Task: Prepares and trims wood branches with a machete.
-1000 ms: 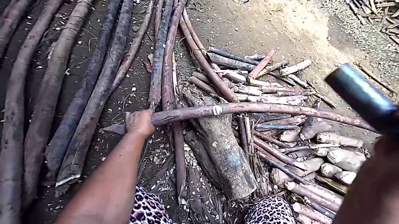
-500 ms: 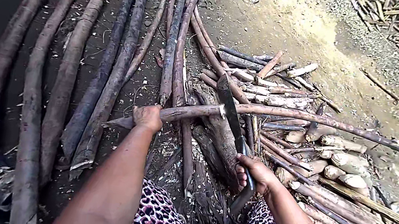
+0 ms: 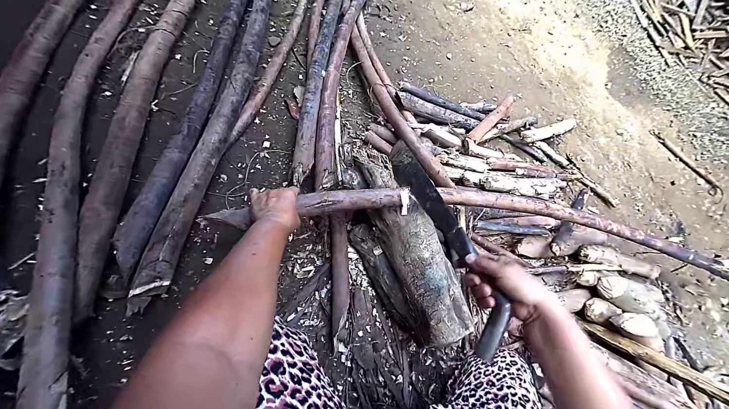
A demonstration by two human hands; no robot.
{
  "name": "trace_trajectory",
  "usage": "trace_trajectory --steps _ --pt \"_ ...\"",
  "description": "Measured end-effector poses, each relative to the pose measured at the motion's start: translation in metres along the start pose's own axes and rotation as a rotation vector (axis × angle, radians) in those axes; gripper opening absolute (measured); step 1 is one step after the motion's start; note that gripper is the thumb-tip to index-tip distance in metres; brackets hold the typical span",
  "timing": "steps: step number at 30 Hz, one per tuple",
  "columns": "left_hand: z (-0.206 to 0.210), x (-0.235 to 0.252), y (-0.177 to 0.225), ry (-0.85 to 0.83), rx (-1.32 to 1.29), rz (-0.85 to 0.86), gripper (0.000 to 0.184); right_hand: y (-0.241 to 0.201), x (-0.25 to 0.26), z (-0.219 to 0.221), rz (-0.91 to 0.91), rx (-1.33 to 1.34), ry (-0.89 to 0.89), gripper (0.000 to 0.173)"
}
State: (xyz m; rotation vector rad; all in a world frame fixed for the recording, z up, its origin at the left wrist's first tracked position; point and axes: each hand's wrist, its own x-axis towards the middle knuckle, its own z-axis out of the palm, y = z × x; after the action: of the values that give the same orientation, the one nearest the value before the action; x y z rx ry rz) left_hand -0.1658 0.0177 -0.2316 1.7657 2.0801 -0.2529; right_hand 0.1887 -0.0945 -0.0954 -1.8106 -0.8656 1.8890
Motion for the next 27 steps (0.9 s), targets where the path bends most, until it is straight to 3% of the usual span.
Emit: trace_trajectory --steps 3,7,10,13,16,20,22,25,27 --pt "-0.008 0.006 0.002 -0.015 0.005 0.007 0.049 0.002 0.011 -0.008 -0.032 -0.364 0.139 0.028" --pt "-0.015 0.004 0.003 -0.049 0.021 -0.014 0.048 0.075 0.044 0.046 -0.093 -0.774 0.355 0.044" --pt "-0.015 0.001 0.006 -0.048 0.029 -0.025 0.045 0.087 0.049 0.066 -0.118 -0.736 0.389 0.039" --pt "-0.016 0.001 0.006 -0.047 0.04 -0.032 0.043 0.055 0.017 0.05 -0.237 -0.569 0.367 0.032" --pt "-0.016 0.002 0.005 -0.037 0.039 -0.024 0.047 0.01 -0.033 0.052 -0.584 -0.447 0.393 0.027" --pt "-0.019 0.0 0.007 -0.025 0.052 -0.018 0.051 -0.068 -0.086 0.062 -1.383 -0.416 0.45 0.024" --pt "-0.017 0.0 0.006 -0.012 0.054 -0.022 0.052 -0.118 -0.101 0.072 -1.687 -0.391 0.54 0.025" --pt "-0.014 0.0 0.007 -0.012 0.057 -0.02 0.05 -0.153 -0.089 0.081 -1.872 -0.259 0.694 0.021" --pt "-0.016 -0.001 0.007 -0.007 0.054 -0.02 0.05 -0.1 -0.052 0.073 -1.65 -0.448 0.806 0.025"
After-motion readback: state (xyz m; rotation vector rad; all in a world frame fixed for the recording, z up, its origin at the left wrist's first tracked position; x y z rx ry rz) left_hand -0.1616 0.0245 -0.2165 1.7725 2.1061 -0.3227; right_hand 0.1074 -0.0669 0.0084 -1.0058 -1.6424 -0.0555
